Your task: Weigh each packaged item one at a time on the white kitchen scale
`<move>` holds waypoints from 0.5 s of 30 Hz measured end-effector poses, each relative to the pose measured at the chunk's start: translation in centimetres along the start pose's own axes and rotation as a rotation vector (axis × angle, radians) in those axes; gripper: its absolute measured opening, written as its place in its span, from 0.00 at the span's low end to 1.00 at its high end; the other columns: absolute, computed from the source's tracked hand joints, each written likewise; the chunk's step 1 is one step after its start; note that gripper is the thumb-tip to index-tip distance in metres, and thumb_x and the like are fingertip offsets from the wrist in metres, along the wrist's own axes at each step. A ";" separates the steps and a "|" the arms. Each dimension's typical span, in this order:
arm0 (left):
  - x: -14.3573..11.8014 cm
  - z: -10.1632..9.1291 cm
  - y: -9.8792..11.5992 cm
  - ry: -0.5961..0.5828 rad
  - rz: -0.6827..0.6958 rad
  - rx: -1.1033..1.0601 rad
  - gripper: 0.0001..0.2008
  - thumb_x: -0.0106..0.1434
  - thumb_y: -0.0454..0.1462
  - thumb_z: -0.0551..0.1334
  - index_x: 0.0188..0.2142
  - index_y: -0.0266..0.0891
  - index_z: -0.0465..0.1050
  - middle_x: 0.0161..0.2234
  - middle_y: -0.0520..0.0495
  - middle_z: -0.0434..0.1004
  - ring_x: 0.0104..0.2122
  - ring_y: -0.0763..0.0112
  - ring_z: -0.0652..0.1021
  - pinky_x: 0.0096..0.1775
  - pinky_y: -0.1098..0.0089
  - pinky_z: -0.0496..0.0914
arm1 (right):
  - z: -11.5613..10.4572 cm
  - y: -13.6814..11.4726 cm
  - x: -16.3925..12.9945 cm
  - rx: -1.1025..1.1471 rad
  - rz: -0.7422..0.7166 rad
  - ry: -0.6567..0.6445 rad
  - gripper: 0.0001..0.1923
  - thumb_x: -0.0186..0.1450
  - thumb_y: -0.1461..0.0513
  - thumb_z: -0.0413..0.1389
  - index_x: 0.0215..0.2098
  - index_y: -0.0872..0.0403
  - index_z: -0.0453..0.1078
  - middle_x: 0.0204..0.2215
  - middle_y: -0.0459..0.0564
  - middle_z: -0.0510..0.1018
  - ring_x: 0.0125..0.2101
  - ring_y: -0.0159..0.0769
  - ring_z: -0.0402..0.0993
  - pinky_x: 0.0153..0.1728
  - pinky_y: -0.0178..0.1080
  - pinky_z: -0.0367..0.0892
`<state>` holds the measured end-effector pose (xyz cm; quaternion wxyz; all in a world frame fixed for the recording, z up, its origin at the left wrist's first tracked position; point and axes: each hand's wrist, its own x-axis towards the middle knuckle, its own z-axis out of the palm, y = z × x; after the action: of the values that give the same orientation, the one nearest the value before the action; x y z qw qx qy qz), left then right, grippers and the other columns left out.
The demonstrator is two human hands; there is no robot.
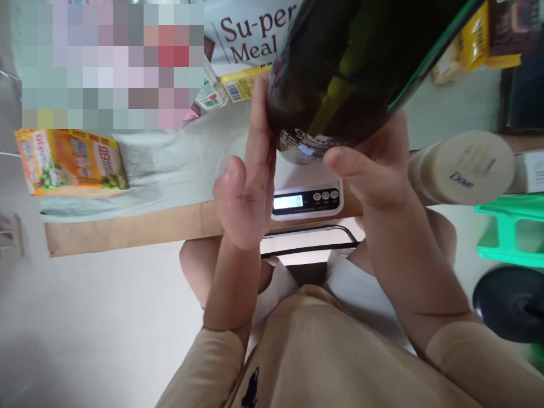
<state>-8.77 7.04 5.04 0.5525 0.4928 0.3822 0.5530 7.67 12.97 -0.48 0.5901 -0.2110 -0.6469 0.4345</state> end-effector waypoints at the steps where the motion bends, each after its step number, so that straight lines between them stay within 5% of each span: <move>1: -0.1 0.0 0.2 -0.039 -0.021 -0.060 0.28 0.72 0.62 0.51 0.57 0.57 0.79 0.69 0.66 0.73 0.80 0.59 0.55 0.81 0.59 0.53 | -0.2 0.4 0.0 0.003 -0.011 0.004 0.41 0.61 0.40 0.67 0.68 0.37 0.64 0.66 0.38 0.71 0.72 0.41 0.68 0.77 0.53 0.63; 4: -0.2 -0.1 0.4 -0.077 -0.058 -0.149 0.23 0.72 0.58 0.54 0.52 0.54 0.79 0.69 0.63 0.72 0.80 0.59 0.56 0.81 0.60 0.55 | -0.4 1.5 -0.1 0.029 -0.044 0.026 0.42 0.60 0.39 0.68 0.68 0.38 0.65 0.64 0.40 0.73 0.70 0.42 0.71 0.77 0.53 0.63; 9: -0.3 -0.4 -0.6 -0.074 -0.082 -0.063 0.28 0.65 0.66 0.56 0.51 0.56 0.77 0.69 0.65 0.71 0.79 0.60 0.59 0.78 0.64 0.60 | -0.7 2.5 0.0 0.062 -0.089 -0.007 0.40 0.60 0.41 0.68 0.66 0.42 0.67 0.58 0.40 0.76 0.63 0.41 0.76 0.71 0.51 0.71; 15: -0.7 -1.6 -1.0 -0.115 -0.112 -0.244 0.27 0.68 0.61 0.62 0.57 0.52 0.79 0.69 0.65 0.72 0.80 0.67 0.57 0.79 0.68 0.53 | -2.2 2.0 0.6 0.034 -0.092 -0.128 0.43 0.61 0.46 0.66 0.70 0.46 0.60 0.67 0.45 0.68 0.73 0.43 0.63 0.80 0.53 0.56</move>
<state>-10.19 6.62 3.59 0.6594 0.4306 0.3068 0.5345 9.16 15.17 -1.89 0.5703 -0.1429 -0.6849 0.4304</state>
